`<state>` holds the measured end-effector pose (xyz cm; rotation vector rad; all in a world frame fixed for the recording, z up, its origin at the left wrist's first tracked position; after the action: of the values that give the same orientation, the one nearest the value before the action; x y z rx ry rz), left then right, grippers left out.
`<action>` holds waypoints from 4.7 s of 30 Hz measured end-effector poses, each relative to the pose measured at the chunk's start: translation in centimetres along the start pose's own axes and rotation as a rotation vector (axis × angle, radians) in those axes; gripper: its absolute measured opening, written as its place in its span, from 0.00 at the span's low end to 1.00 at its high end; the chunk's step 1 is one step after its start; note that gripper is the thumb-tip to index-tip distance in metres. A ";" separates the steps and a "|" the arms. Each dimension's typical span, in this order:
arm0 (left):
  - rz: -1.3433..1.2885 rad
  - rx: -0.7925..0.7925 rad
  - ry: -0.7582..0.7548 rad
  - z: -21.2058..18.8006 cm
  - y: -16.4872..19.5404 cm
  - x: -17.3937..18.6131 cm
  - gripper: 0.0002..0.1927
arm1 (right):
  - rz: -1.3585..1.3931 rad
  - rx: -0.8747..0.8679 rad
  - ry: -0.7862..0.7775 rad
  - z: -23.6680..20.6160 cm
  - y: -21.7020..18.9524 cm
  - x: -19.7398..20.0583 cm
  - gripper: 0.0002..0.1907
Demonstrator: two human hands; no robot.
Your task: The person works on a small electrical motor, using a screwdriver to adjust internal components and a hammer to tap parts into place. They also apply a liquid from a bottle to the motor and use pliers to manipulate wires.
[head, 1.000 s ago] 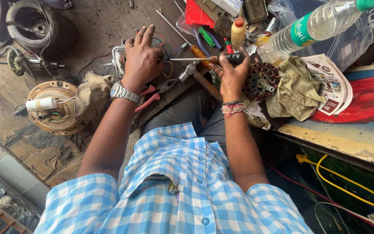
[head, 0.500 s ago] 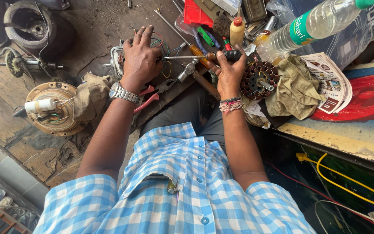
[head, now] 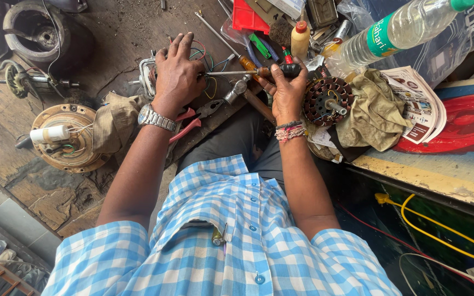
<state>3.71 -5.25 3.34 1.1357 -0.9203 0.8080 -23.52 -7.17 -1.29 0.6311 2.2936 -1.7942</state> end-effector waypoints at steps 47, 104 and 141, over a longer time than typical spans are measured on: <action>0.010 0.007 -0.021 0.0 0.1 0.0 0.13 | 0.053 -0.077 -0.060 0.8 0.7 0.2 0.31; -0.003 0.006 -0.014 0.0 0.6 0.8 0.12 | -0.047 -0.030 -0.086 1.8 -0.3 0.6 0.30; -0.004 0.011 -0.004 0.1 0.4 0.6 0.13 | 0.142 -0.073 -0.043 -0.2 0.1 1.0 0.24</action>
<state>3.54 -5.18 4.04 1.1492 -0.9177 0.8081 -24.33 -6.74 -1.68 0.7162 2.2152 -1.6368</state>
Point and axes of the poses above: each hand's wrist, its own z-axis towards the middle knuckle, its own x-axis out of the back of the hand, y = z × x, the point moved 9 cm from there along z, towards the middle knuckle
